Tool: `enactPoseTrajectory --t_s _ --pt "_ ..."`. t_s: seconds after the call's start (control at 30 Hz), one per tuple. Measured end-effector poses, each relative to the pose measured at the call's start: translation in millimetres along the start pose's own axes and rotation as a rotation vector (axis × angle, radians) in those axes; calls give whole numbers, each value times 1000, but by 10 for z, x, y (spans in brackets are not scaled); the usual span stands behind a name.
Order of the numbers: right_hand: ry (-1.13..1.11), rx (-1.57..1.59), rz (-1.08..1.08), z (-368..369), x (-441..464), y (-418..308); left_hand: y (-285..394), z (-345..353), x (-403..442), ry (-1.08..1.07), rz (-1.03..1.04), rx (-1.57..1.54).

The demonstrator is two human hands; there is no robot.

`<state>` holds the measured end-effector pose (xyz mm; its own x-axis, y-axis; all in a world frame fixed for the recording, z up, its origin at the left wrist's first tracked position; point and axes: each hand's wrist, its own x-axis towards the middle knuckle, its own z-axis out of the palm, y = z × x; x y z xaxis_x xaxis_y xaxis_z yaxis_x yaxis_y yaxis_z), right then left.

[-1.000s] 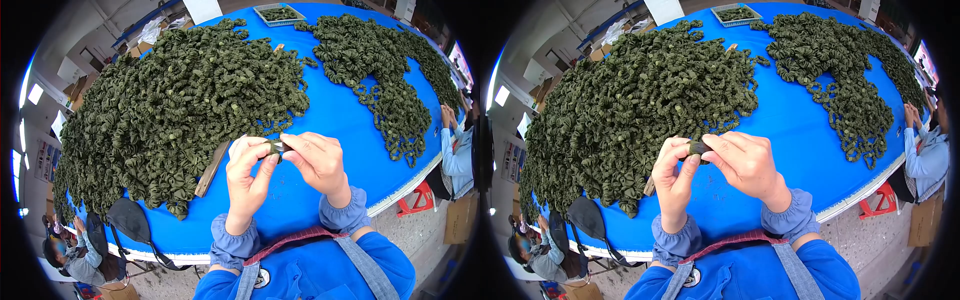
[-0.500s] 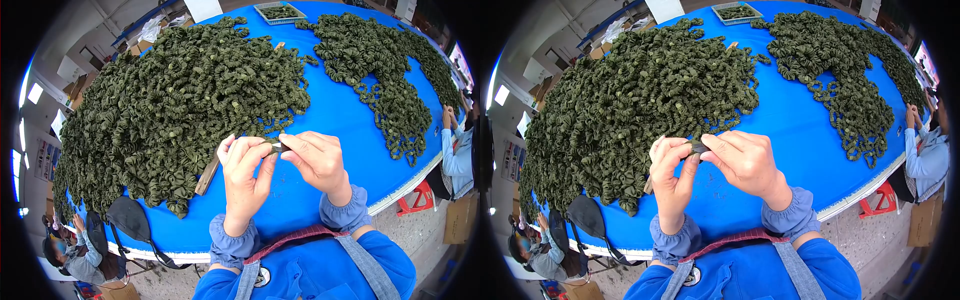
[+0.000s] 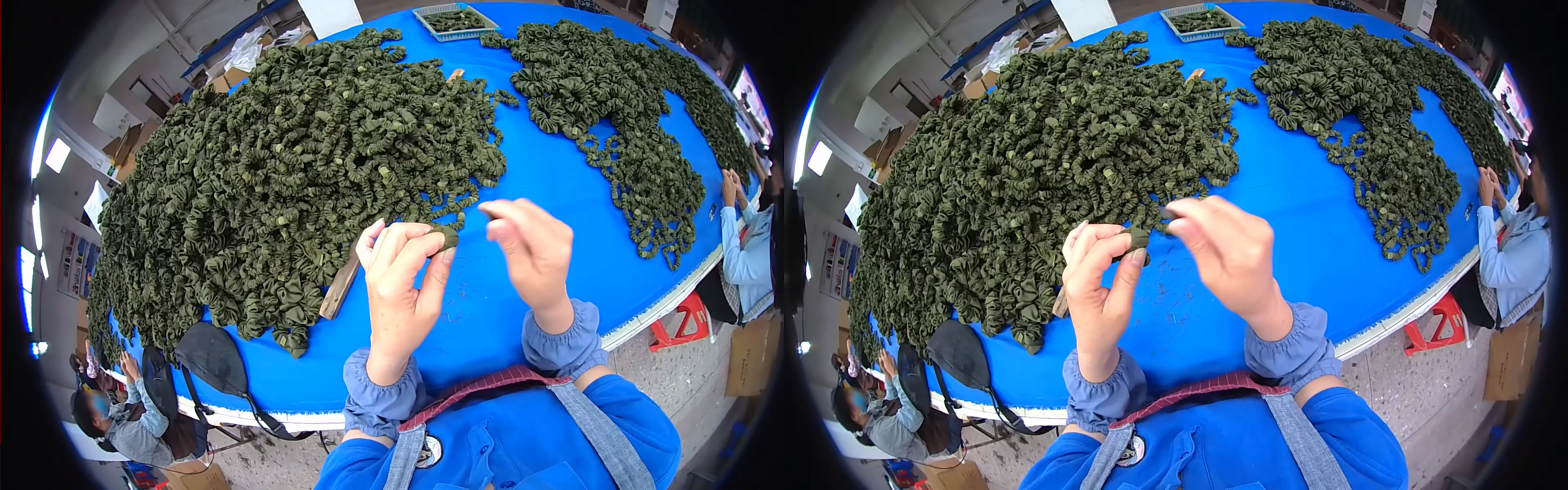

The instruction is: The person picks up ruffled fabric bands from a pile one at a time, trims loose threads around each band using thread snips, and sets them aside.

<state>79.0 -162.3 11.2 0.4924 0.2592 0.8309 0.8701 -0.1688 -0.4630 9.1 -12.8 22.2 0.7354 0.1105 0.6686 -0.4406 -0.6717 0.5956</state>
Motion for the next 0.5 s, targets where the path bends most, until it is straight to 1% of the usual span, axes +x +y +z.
enactPoseTrajectory --t_s 0.1,0.17,0.2,0.27,0.3,0.43,0.47,0.5 --pt "189 295 249 -45 -19 -2 6 20 -14 52 -93 -98" --pt "42 367 331 -102 -6 -108 -6 59 -28 75 -253 -232" --pt "10 354 334 -78 -2 -169 13 73 -25 52 -234 -262" --pt "-66 357 342 16 -64 -193 47 98 -23 40 -340 -454" --pt "-36 323 349 7 -110 -182 41 120 -31 5 -323 -481" --pt "-59 513 478 5 -225 -118 -101 194 -77 -30 -442 -751" --pt "-48 509 476 -9 -257 -104 -92 220 -69 -40 -436 -752" --pt "-48 571 535 -33 -293 -87 -68 255 -64 -78 -438 -786"
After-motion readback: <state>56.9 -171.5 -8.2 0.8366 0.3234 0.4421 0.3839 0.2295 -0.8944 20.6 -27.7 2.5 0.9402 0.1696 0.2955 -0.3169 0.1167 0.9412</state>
